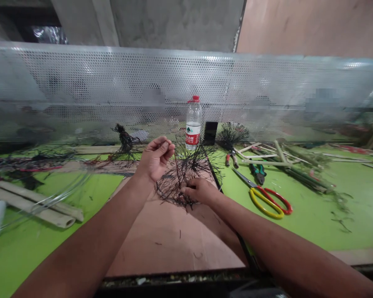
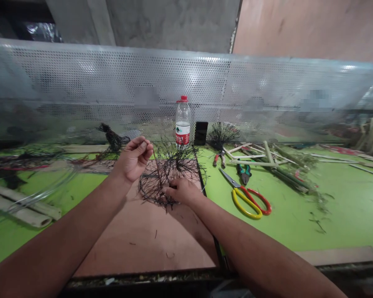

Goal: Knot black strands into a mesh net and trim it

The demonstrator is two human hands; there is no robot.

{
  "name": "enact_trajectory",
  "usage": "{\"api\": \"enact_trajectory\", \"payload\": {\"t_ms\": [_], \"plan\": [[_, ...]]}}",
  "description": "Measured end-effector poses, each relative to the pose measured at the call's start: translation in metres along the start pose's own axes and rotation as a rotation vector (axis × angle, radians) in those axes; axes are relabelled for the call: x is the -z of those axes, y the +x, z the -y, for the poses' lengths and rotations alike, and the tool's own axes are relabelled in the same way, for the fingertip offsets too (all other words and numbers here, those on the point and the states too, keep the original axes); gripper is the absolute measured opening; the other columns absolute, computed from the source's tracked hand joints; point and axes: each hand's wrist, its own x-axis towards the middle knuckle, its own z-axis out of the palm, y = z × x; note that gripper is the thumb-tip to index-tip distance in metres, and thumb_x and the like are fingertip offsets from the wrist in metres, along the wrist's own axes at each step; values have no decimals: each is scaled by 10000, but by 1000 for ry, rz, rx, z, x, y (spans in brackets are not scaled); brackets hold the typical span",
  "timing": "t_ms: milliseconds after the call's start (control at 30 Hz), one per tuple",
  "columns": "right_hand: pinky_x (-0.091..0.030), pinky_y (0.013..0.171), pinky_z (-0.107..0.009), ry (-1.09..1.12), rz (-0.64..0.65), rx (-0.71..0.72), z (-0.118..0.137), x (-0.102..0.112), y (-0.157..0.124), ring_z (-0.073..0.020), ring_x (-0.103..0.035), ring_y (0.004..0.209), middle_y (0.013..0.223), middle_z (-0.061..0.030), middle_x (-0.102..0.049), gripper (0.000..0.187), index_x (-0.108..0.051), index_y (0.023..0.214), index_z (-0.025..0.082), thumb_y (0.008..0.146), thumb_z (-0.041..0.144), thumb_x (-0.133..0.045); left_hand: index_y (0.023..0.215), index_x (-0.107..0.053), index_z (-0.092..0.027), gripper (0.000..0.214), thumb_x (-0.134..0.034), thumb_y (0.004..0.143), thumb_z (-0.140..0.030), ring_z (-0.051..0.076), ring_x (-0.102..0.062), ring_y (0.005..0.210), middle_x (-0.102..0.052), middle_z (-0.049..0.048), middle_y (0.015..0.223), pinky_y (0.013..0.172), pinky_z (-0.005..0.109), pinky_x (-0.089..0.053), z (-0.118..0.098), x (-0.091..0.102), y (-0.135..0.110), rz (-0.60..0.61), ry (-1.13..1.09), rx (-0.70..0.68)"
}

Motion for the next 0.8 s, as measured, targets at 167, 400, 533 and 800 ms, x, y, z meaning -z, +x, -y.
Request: {"api": "enact_trajectory", "payload": {"t_ms": [167,400,533,800], "plan": [[-239,513,-240,-94,1,-5,-3,4,0,-114,-438,567,656,-6,-572,363,-617,740,194,826,518,-479,839,-626,-171,186,-650,725,-27,84,-668,689,-675,-30,741,617,173,-547,-8,14,8,-89,16,-13],[-294,586,-242,-136,-284,56,1,18,-10,-164,-540,742,880,-48,-635,454,-507,1117,198,789,508,-560,883,-613,-154,209,-687,705,-75,92,-659,686,-658,-13,740,671,211,-549,9,16,1,-7,62,70],[-300,588,-240,-198,-242,119,12,17,-10,-156,-553,735,861,-37,-647,362,-581,957,216,812,542,-522,885,-623,-161,232,-724,678,-127,78,-620,624,-634,-24,720,620,206,-521,16,9,-6,78,86,39],[-326,564,-255,-381,-80,14,13,4,-2,-183,-603,732,832,-67,-689,264,-673,855,221,857,363,-450,856,-695,-171,194,-740,668,-182,78,-571,701,-645,0,779,700,208,-454,9,1,-6,231,337,-5]]}}
